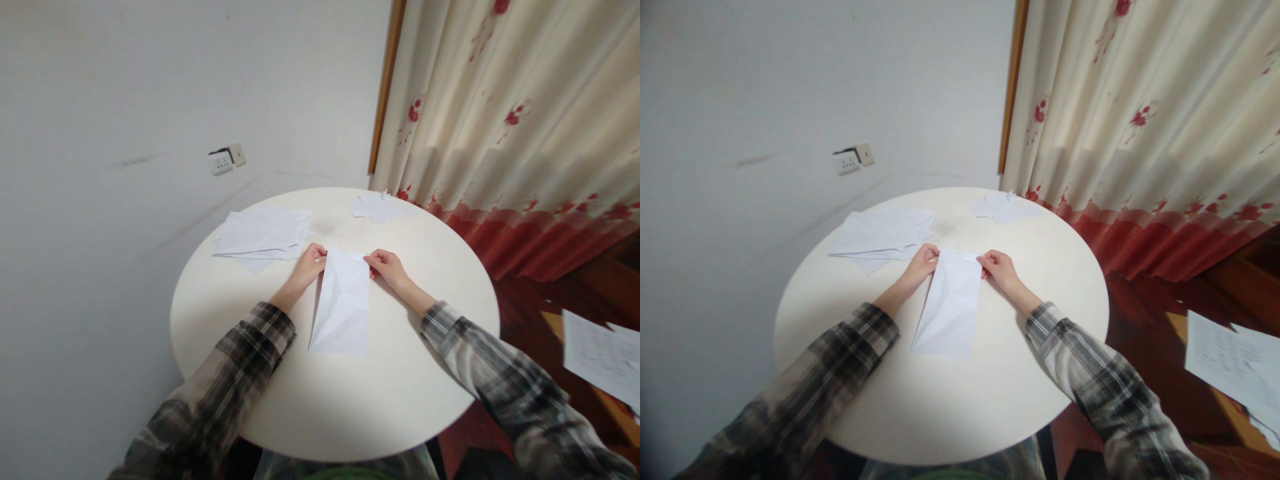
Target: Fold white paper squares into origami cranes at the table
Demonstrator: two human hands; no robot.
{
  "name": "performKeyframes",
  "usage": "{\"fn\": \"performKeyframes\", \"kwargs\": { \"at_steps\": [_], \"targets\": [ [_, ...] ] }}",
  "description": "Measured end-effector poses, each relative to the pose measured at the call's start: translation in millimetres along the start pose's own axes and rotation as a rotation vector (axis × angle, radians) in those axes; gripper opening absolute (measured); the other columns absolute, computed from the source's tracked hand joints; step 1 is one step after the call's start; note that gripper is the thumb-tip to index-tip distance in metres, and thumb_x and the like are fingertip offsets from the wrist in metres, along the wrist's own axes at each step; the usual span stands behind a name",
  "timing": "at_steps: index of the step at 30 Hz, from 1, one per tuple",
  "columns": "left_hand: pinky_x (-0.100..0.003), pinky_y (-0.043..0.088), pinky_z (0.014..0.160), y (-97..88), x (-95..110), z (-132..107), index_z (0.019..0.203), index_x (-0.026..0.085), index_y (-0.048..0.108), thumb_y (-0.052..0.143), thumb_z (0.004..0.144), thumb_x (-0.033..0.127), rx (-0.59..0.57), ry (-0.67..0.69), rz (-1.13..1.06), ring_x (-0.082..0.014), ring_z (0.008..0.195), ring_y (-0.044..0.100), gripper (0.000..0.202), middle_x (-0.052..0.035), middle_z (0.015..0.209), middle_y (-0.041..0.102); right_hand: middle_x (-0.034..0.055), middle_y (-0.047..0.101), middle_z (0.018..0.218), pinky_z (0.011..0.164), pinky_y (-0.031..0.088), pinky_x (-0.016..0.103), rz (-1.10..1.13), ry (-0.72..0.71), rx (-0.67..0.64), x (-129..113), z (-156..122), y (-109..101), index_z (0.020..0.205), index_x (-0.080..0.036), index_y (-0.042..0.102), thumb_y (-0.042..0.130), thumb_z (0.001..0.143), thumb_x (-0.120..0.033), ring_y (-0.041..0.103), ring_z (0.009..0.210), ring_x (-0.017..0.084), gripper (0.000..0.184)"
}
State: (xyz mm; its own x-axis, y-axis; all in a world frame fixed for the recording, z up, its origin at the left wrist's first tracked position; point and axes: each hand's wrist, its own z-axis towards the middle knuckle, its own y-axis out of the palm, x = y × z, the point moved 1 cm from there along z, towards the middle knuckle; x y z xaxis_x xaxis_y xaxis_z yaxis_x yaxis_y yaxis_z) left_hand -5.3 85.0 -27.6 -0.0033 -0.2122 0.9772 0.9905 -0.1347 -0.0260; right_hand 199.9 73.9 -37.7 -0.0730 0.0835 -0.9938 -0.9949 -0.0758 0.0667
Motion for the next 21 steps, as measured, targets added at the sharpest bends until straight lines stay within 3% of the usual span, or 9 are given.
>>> {"fn": "performKeyframes", "kwargs": {
  "at_steps": [4, 10, 15, 21],
  "targets": [
    [-0.021, 0.039, 0.060, -0.2, 0.0, -0.1, 0.075, 0.017, 0.052, 0.060, 0.066, 0.030, -0.077, -0.080, -0.021, -0.0107, 0.065, 0.053, 0.018, 0.0010, 0.070, 0.056, -0.0027, 0.055, 0.043, 0.042, 0.040, 0.021, -0.037, -0.032, 0.024, -2.0, -0.7, -1.1, 0.059, -0.017, 0.053, 0.070, 0.059, -0.047, 0.050, 0.039, 0.009, 0.034],
    [-0.024, 0.042, 0.061, -0.2, -0.2, 0.9, 0.078, 0.017, 0.054, 0.051, 0.072, 0.055, -0.097, -0.217, -0.112, -0.0127, 0.063, 0.055, 0.039, -0.0018, 0.070, 0.058, -0.0026, 0.056, 0.044, 0.043, 0.040, 0.021, -0.071, -0.051, 0.014, -0.9, -1.2, -0.6, 0.060, -0.017, 0.053, 0.069, 0.059, -0.049, 0.050, 0.040, 0.009, 0.036],
    [-0.020, 0.034, 0.051, 3.4, 8.4, -3.2, 0.063, 0.018, 0.047, 0.066, 0.061, 0.048, -0.079, -0.115, 0.030, -0.0091, 0.053, 0.046, 0.035, 0.0044, 0.057, 0.048, -0.0028, 0.055, 0.044, 0.043, 0.040, 0.021, -0.072, -0.052, -0.007, -0.3, -1.6, 0.7, 0.060, -0.017, 0.053, 0.069, 0.059, -0.049, 0.050, 0.041, 0.009, 0.036],
    [-0.022, 0.035, 0.052, 5.2, 10.1, -4.9, 0.061, 0.018, 0.044, 0.068, 0.060, 0.042, -0.076, -0.085, 0.036, -0.0092, 0.053, 0.046, 0.034, 0.0052, 0.056, 0.048, -0.0030, 0.055, 0.044, 0.043, 0.040, 0.021, -0.063, -0.055, -0.018, 0.9, -1.6, 0.4, 0.060, -0.017, 0.053, 0.069, 0.059, -0.049, 0.049, 0.040, 0.008, 0.036]
  ]
}}
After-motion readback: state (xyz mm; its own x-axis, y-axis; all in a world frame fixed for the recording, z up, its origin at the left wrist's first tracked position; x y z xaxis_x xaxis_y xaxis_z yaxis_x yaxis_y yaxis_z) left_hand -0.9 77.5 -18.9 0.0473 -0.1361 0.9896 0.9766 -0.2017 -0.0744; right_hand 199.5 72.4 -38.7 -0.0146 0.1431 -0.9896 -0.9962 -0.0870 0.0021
